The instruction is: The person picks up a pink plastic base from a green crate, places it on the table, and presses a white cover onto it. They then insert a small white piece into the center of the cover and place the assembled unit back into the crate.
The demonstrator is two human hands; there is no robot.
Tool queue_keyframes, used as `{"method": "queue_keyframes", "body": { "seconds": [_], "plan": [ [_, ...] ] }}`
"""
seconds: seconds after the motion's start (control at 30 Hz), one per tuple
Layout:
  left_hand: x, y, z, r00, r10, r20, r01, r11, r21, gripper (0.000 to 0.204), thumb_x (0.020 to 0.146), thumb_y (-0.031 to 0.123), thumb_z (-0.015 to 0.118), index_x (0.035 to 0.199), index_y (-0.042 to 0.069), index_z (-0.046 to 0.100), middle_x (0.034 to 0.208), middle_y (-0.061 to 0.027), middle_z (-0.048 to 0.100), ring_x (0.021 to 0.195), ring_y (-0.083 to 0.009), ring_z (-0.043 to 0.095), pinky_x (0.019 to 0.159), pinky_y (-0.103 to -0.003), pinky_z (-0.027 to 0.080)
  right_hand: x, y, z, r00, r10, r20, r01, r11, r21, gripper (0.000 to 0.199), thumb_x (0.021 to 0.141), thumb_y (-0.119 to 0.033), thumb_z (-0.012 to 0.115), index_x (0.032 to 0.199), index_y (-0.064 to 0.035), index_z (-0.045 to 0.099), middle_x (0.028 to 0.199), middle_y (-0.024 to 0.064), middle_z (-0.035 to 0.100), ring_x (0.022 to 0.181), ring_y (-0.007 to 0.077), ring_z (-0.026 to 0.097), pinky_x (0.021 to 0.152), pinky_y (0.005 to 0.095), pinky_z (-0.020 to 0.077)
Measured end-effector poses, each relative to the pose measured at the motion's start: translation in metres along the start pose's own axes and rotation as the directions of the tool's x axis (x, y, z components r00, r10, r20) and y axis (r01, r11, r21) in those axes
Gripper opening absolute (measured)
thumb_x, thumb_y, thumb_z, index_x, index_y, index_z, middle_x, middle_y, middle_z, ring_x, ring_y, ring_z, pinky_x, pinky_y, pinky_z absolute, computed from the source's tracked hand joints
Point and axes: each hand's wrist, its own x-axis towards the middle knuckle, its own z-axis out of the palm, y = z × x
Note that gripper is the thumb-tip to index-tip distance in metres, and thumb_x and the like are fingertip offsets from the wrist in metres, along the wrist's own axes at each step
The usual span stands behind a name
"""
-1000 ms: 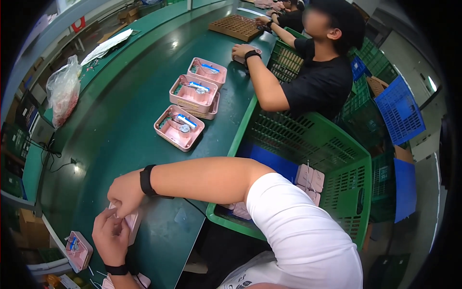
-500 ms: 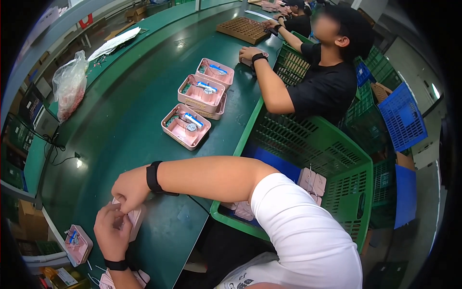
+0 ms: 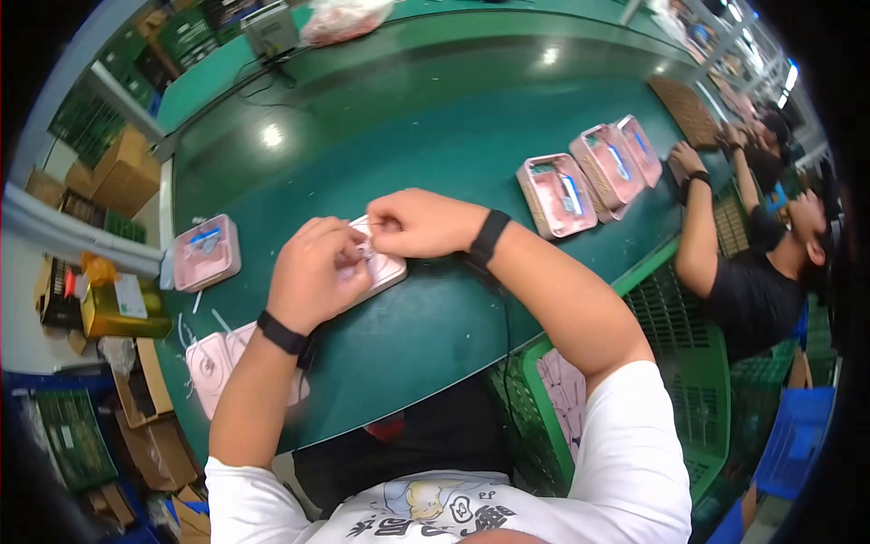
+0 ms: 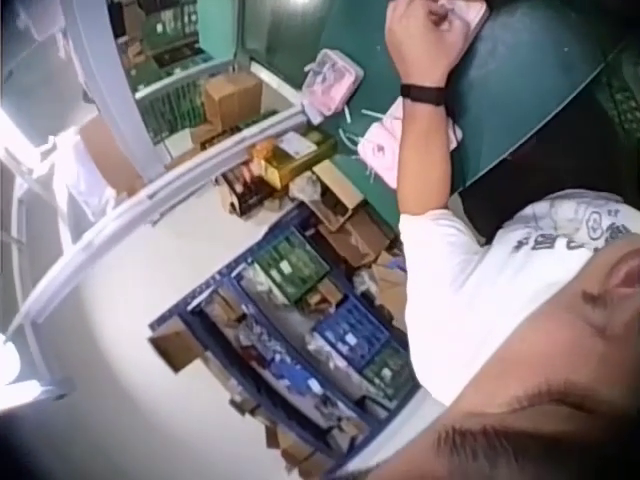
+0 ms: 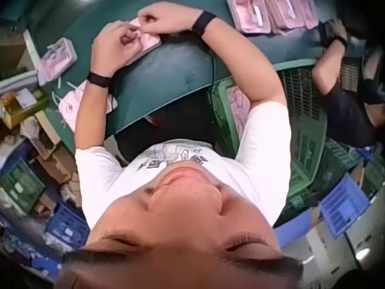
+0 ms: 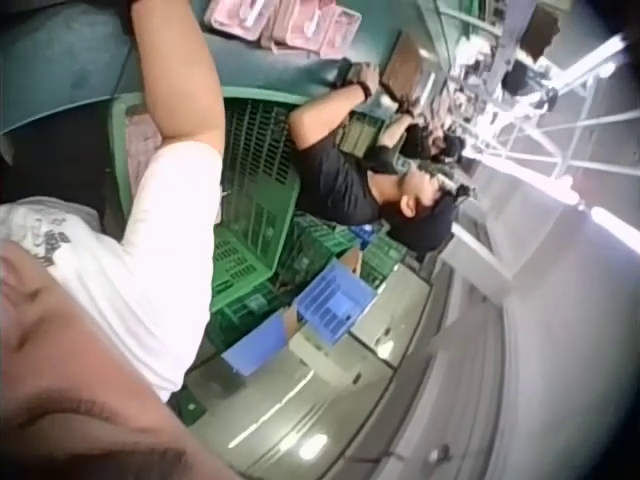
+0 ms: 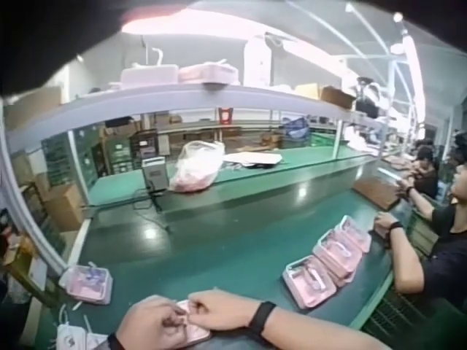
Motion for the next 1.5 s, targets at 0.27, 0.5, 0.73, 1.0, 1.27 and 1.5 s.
{"method": "queue_keyframes", "body": {
  "seconds": [0.27, 0.5, 0.73, 1.0, 1.27, 1.5],
  "plan": [
    [0.004, -0.015, 0.005, 0.979, -0.162, 0.120, 0.192, 0.931, -0.309, 0.025, 0.083, 0.010, 0.085, 0.105, 0.003, 0.075, 0.109, -0.0118, 0.074, 0.104, -0.0313, 0.071, 0.096, -0.040, 0.058, -0.005, -0.001, -0.003, 0.994, 0.108, 0.004, -0.108, 0.993, 0.046, 0.028, 0.091, -0.029, 0.072, 0.098, -0.0021, 0.070, 0.087, 0.0128, 0.074, 0.081, 0.0236, 0.071, 0.073, 0.0385, 0.0554],
    [-0.001, -0.040, -0.006, 0.884, -0.330, 0.330, 0.440, 0.826, -0.352, 0.039, 0.089, 0.004, 0.084, 0.125, 0.000, 0.068, 0.118, -0.0088, 0.073, 0.113, -0.0191, 0.068, 0.104, -0.035, 0.053, 0.034, 0.026, 0.018, 0.991, -0.105, -0.079, 0.096, 0.989, -0.112, 0.042, 0.088, -0.043, 0.074, 0.097, -0.0022, 0.077, 0.093, 0.0205, 0.079, 0.088, 0.0372, 0.076, 0.080, 0.0493, 0.0595],
    [0.006, -0.026, 0.004, 0.922, -0.232, 0.312, 0.332, 0.886, -0.323, 0.034, 0.096, 0.008, 0.079, 0.126, 0.001, 0.065, 0.118, -0.0080, 0.067, 0.111, -0.0185, 0.062, 0.106, -0.035, 0.049, 0.005, 0.022, -0.014, 0.841, 0.065, -0.537, -0.196, 0.962, -0.189, 0.036, 0.090, -0.039, 0.070, 0.091, -0.0044, 0.080, 0.093, 0.0190, 0.080, 0.088, 0.0394, 0.076, 0.076, 0.0506, 0.0582],
    [0.005, -0.034, 0.017, 0.936, -0.245, 0.251, 0.320, 0.891, -0.323, 0.032, 0.097, 0.009, 0.079, 0.122, 0.002, 0.059, 0.116, -0.0062, 0.061, 0.107, -0.0181, 0.059, 0.102, -0.033, 0.048, 0.018, 0.020, -0.006, 0.897, 0.093, -0.432, -0.248, 0.915, -0.318, 0.034, 0.086, -0.036, 0.072, 0.091, -0.0042, 0.081, 0.091, 0.0189, 0.080, 0.091, 0.0417, 0.078, 0.082, 0.0526, 0.0621],
    [0.005, -0.020, 0.007, 0.910, -0.324, 0.258, 0.371, 0.915, -0.157, 0.040, 0.094, 0.012, 0.081, 0.125, 0.001, 0.058, 0.118, -0.0084, 0.061, 0.103, -0.0193, 0.058, 0.098, -0.033, 0.050, 0.020, 0.032, 0.017, 0.966, -0.161, -0.201, 0.108, 0.962, -0.251, 0.051, 0.076, -0.049, 0.082, 0.106, -0.0078, 0.082, 0.098, 0.0171, 0.081, 0.098, 0.0388, 0.078, 0.084, 0.0497, 0.0624],
    [0.000, -0.013, 0.005, 0.944, -0.267, 0.196, 0.303, 0.934, -0.189, 0.048, 0.091, 0.011, 0.081, 0.133, -0.001, 0.061, 0.124, -0.0104, 0.066, 0.106, -0.0221, 0.063, 0.099, -0.036, 0.052, 0.010, -0.002, -0.004, 0.998, -0.058, -0.003, 0.054, 0.947, -0.316, 0.057, 0.073, -0.044, 0.087, 0.116, -0.0076, 0.077, 0.105, 0.0190, 0.080, 0.100, 0.0411, 0.077, 0.084, 0.0504, 0.0606]
  ]
}}
